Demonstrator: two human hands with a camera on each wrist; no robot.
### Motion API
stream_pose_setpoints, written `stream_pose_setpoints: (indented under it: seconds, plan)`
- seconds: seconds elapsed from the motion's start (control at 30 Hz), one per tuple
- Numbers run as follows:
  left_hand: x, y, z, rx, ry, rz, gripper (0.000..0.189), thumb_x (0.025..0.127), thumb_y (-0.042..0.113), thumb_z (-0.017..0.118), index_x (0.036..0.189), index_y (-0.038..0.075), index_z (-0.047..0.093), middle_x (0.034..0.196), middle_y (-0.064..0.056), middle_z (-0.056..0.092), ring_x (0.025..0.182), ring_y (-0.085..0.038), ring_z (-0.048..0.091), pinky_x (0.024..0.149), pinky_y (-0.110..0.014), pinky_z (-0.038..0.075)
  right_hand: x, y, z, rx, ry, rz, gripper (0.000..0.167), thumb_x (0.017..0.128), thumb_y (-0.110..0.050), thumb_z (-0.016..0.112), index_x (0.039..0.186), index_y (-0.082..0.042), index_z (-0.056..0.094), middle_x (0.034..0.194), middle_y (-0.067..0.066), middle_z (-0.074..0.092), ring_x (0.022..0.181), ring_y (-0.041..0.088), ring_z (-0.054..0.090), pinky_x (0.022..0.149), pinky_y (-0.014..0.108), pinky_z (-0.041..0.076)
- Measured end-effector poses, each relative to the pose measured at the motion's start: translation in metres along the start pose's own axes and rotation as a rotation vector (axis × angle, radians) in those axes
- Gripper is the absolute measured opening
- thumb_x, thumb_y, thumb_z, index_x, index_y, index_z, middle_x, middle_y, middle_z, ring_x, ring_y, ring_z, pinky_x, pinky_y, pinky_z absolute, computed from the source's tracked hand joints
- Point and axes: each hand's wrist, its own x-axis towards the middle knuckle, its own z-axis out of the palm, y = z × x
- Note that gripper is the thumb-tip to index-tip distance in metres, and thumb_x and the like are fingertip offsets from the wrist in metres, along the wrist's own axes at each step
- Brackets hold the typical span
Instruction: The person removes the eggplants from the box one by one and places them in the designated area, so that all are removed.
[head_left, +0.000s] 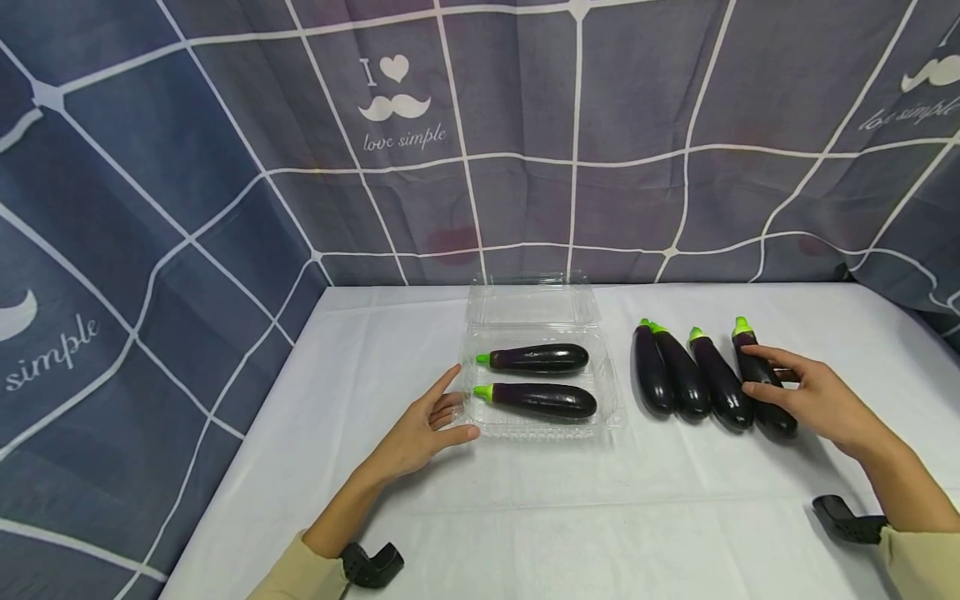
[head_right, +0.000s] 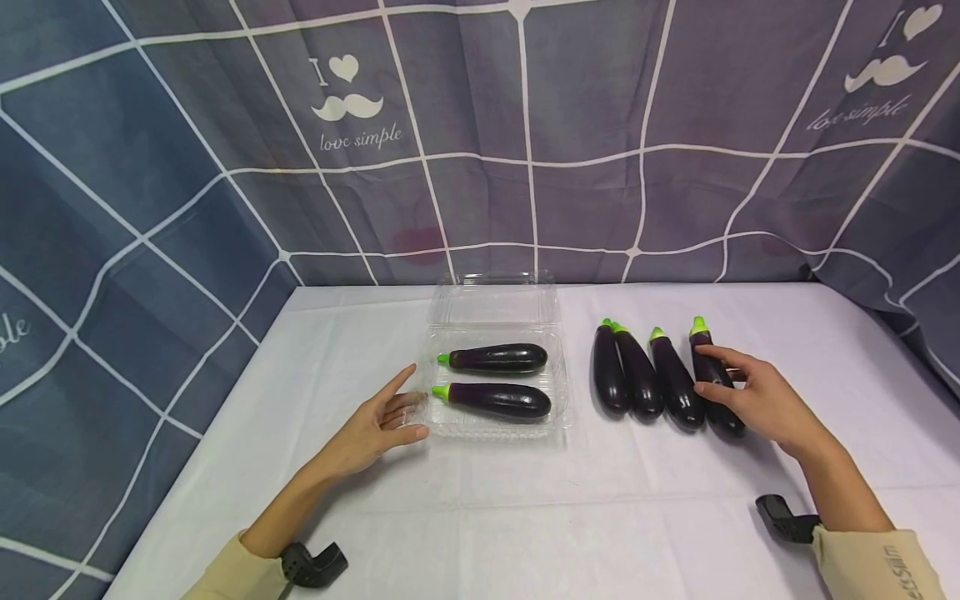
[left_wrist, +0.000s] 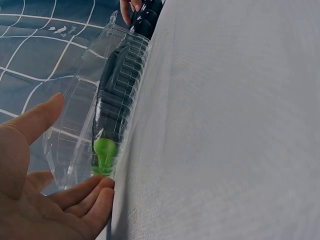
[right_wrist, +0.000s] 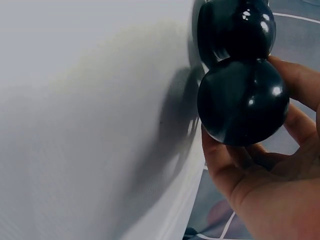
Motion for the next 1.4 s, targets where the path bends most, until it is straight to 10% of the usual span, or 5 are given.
stream_pose_setpoints:
  seconds: [0.77,1.4]
  plan:
    - [0.000,0.000,0.003,-0.009,0.013,-0.008,0.096,0.087,0.024,0.079,0.160,0.022,0.017,0.146,-0.019,0.043,0.138,-0.031,0.039,0.114,-0.036,0.034,-0.003,0.009,0.006,0.022,0.013,-0.003,0.058,0.100,-0.027,0.061,0.146,0.002,0.042,0.129,0.031,0.049,0.094,-0.002,0.042,0.066,0.016,0.040]
    - [-0.001,0.000,0.003,-0.028,0.012,-0.007,0.095,0.087,0.022,0.078,0.160,0.021,0.017,0.147,-0.019,0.043,0.139,-0.031,0.037,0.114,-0.037,0.033,-0.005,0.011,0.007,0.013,0.018,-0.003,0.057,0.100,-0.027,0.062,0.145,0.001,0.043,0.128,0.033,0.051,0.098,0.003,0.042,0.067,0.016,0.037]
